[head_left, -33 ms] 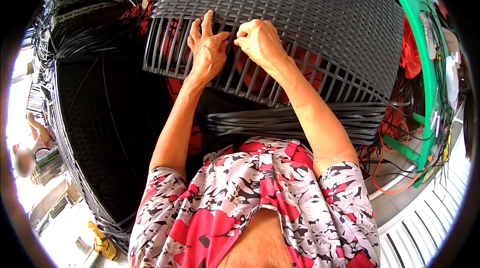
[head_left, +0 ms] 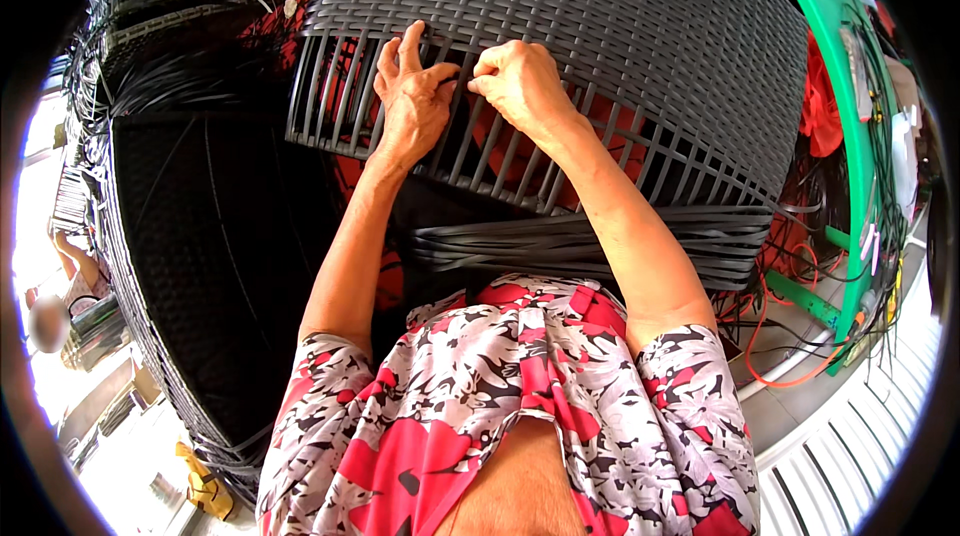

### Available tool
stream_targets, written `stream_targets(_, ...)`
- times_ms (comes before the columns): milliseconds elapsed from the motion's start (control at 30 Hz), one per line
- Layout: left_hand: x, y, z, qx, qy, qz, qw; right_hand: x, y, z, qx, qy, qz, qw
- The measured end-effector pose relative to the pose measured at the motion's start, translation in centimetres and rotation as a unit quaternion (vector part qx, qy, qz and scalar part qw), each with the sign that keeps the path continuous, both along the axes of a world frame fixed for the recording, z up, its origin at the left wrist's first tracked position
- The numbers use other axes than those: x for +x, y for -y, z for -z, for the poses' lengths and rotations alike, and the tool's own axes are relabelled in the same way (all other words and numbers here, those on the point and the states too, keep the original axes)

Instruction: The person weaves black plastic strips into a pre-constructed frame by hand, pulling the strips through the slots and tightening them.

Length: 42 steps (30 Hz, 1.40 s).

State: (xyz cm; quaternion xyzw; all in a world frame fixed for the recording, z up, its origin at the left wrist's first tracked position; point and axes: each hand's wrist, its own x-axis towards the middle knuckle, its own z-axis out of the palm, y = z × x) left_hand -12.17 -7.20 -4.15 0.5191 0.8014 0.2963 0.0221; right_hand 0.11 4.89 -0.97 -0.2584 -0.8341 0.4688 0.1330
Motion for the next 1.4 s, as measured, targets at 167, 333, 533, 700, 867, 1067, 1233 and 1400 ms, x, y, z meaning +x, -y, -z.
stream_targets(167,0.9,1.2,-3.2,0.128,0.007,-0.014,0.992,0.2,2.1,0.4,0.011,-0.186,0.050,0.981)
stream_targets(333,0.3,2.3,-4.0,0.159,0.007,-0.044,0.986,-1.3,2.9,0.4,-0.219,-0.121,0.042,0.967)
stream_targets(533,-2.4,2.0,0.2,-0.040,-0.092,-0.072,0.992,-4.1,2.0,0.9,0.031,-0.026,0.031,0.999)
stream_targets(700,-3.8,1.4,1.1,-0.005,-0.006,-0.079,0.997,-5.2,1.6,1.2,0.048,-0.012,0.006,0.999)
stream_targets(867,-3.3,1.7,-2.4,0.126,0.033,-0.083,0.988,-4.7,2.6,0.8,0.075,-0.191,0.049,0.977)
stream_targets(1067,-2.6,2.6,-4.7,0.216,0.063,-0.101,0.969,-5.0,3.0,-0.8,-0.199,-0.161,0.016,0.967)
stream_targets(1233,-2.9,2.3,-1.6,0.061,0.011,-0.110,0.992,-3.7,2.2,-1.6,0.008,-0.075,0.054,0.996)
stream_targets(1400,-2.9,2.2,0.7,-0.026,-0.045,-0.093,0.994,-4.0,1.2,-1.3,0.138,0.050,0.017,0.989)
